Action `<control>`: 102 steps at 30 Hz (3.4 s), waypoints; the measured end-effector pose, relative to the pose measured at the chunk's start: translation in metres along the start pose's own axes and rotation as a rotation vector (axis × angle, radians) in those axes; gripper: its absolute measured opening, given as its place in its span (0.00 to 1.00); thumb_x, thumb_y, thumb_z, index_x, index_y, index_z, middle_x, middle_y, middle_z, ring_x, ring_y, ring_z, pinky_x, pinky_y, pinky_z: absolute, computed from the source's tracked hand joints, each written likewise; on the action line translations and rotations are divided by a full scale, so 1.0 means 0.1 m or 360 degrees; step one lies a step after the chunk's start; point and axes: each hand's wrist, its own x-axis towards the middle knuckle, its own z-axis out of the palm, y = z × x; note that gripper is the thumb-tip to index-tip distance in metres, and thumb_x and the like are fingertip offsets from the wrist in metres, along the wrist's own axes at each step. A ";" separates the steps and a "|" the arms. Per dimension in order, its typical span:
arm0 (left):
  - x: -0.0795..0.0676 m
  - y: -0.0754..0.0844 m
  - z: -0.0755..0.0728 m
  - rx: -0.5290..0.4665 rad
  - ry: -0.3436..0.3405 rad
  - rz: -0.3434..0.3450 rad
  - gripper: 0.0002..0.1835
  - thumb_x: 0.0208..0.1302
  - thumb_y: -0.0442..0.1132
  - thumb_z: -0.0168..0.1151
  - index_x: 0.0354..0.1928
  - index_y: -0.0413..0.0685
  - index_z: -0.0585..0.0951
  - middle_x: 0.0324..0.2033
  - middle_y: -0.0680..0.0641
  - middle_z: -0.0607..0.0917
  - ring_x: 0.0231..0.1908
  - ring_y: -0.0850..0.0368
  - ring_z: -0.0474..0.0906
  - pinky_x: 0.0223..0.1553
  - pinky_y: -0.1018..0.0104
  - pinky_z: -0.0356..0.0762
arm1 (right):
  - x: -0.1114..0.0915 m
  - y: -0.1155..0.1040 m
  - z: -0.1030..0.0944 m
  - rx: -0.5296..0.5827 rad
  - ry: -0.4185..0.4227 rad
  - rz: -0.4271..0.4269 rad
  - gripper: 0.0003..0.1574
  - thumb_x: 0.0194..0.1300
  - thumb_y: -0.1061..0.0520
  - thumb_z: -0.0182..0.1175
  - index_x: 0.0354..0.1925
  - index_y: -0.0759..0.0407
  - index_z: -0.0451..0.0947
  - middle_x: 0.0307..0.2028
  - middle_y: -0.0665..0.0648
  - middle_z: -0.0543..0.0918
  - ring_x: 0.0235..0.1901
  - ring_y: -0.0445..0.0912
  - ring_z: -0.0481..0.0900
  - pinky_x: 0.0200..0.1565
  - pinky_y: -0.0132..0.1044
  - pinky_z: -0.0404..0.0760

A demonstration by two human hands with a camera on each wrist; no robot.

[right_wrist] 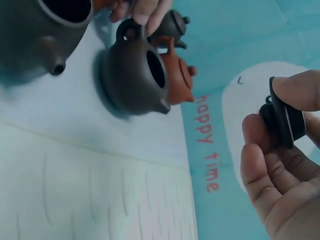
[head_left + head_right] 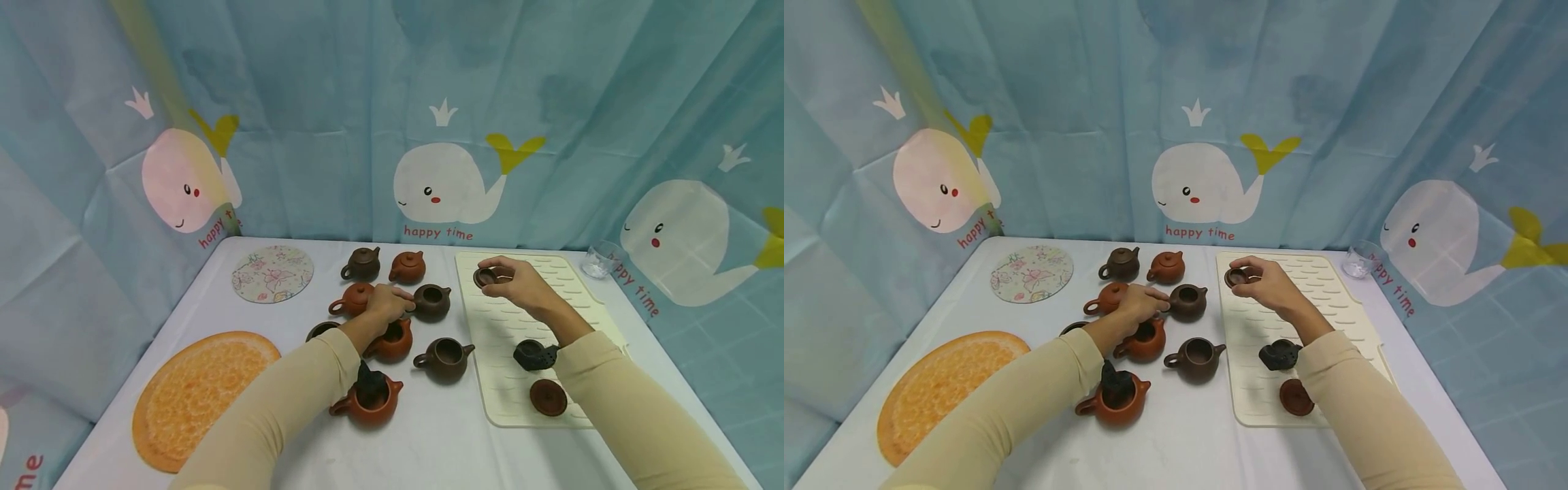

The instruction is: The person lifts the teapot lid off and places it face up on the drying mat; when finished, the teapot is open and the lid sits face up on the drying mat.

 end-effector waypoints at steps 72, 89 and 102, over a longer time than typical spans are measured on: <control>-0.05 -0.01 0.00 -0.0034 -0.0041 0.0040 0.07 0.55 0.31 0.70 0.38 0.45 0.88 0.33 0.48 0.83 0.33 0.54 0.78 0.33 0.64 0.76 | -0.49 1.20 -0.72 -0.0713 0.0084 0.0362 0.29 0.54 0.66 0.64 0.55 0.72 0.72 0.40 0.70 0.76 0.36 0.58 0.74 0.35 0.48 0.75; -0.06 0.00 0.00 -0.0073 -0.0040 0.0021 0.08 0.56 0.31 0.69 0.39 0.42 0.88 0.31 0.47 0.83 0.33 0.51 0.79 0.29 0.66 0.75 | -0.50 1.17 -0.73 -0.0774 0.0089 0.0366 0.37 0.57 0.64 0.64 0.62 0.72 0.64 0.36 0.66 0.77 0.29 0.53 0.75 0.30 0.46 0.74; -0.18 0.16 -0.15 -0.0270 -0.0082 0.0055 0.13 0.61 0.34 0.67 0.48 0.40 0.84 0.38 0.45 0.83 0.40 0.46 0.79 0.36 0.60 0.78 | -0.58 1.00 -0.86 -0.0605 0.0154 0.0332 0.39 0.65 0.54 0.62 0.67 0.70 0.60 0.50 0.78 0.70 0.44 0.66 0.74 0.38 0.52 0.75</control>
